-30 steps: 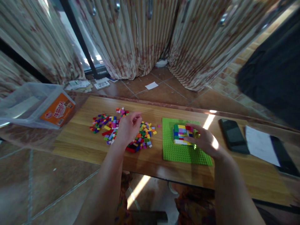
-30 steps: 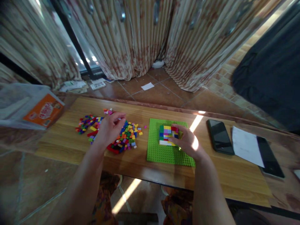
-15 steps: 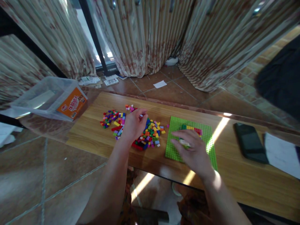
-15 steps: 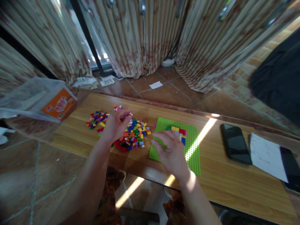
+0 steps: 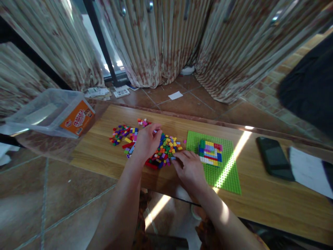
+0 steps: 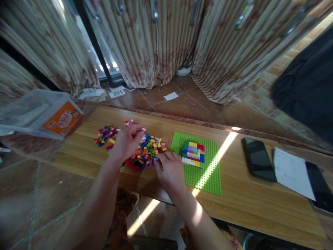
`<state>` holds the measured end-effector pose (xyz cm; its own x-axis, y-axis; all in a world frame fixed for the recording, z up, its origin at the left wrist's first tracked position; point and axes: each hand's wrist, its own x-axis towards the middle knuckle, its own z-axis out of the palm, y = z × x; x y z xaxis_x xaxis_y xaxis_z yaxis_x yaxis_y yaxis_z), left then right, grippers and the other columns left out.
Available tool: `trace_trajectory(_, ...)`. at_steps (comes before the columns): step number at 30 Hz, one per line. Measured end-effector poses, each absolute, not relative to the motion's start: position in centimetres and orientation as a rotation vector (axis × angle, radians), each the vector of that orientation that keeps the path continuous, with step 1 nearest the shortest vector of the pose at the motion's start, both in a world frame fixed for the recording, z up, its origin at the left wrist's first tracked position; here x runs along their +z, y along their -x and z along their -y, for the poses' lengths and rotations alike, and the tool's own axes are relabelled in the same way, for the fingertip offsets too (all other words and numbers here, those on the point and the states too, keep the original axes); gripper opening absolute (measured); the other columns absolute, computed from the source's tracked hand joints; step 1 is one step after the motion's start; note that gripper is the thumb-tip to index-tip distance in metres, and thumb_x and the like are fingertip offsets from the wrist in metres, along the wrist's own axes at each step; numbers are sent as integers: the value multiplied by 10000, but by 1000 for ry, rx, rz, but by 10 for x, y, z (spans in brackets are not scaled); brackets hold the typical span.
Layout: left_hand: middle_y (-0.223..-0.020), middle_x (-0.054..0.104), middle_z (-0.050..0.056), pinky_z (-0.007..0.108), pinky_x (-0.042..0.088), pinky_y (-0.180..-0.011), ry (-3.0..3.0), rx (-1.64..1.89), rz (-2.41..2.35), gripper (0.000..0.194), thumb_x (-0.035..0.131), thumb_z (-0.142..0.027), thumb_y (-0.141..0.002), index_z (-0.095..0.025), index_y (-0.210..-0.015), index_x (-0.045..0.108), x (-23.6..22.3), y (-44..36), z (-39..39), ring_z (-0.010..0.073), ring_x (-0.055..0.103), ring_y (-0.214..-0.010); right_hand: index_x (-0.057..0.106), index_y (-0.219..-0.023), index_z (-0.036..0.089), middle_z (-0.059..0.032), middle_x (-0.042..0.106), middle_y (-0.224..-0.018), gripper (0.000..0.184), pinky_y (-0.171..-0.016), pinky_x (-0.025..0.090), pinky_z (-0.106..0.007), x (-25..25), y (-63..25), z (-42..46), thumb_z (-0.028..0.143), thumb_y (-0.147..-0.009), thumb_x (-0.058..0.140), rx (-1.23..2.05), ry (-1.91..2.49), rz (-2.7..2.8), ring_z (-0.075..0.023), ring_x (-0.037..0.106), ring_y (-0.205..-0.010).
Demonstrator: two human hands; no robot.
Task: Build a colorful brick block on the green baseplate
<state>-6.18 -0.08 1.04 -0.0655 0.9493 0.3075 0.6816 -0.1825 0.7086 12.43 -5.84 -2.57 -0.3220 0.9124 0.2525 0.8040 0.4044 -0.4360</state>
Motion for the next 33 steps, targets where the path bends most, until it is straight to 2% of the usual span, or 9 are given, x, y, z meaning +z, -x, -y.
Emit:
trace_trajectory(9, -943, 740, 72, 301, 534, -805, -1868, 1093, -1822, 212, 552, -192, -854, -147, -1005, 693, 8, 66, 0, 179, 680, -813, 690, -977, 210, -76, 665, -979, 190, -796, 420, -368, -28, -123, 54, 219, -898, 517, 295, 1430, 2135, -229, 571, -909)
trace_trajectory(14, -943, 741, 67, 287, 531, -808, -1887, 1059, -1837, 215, 550, -194, -859, -150, -1012, 695, 10, 68, 2, 177, 682, -834, 675, -964, 205, -82, 667, -996, 163, -775, 417, -373, -28, -123, 50, 305, -872, 584, 297, 1448, 2120, -243, 571, -907)
trace_trajectory(23, -937, 742, 69, 280, 526, -772, -1900, 1016, -1841, 232, 544, -208, -866, -142, -1036, 687, 13, 68, 5, 181, 687, -806, 641, -1014, 202, -73, 688, -924, 256, -771, 359, -372, -31, -110, 48, 369, -819, 650, 223, 1567, 2129, -263, 568, -889)
trace_trajectory(30, -962, 739, 62, 294, 521, -810, -1910, 1006, -1843, 246, 535, -236, -868, -158, -1046, 685, 13, 71, 5, 196, 685, -863, 599, -1156, 194, -63, 703, -967, 333, -811, 336, -376, -29, -102, 48, 232, -825, 596, 222, 1595, 2121, -253, 558, -893)
trace_trajectory(33, -977, 738, 68, 305, 520, -832, -1910, 994, -1844, 255, 534, -248, -867, -154, -1051, 683, 13, 72, 4, 199, 683, -868, 597, -1170, 195, -58, 703, -979, 346, -818, 334, -378, -29, -101, 49, 243, -827, 601, 220, 1592, 2130, -254, 556, -904)
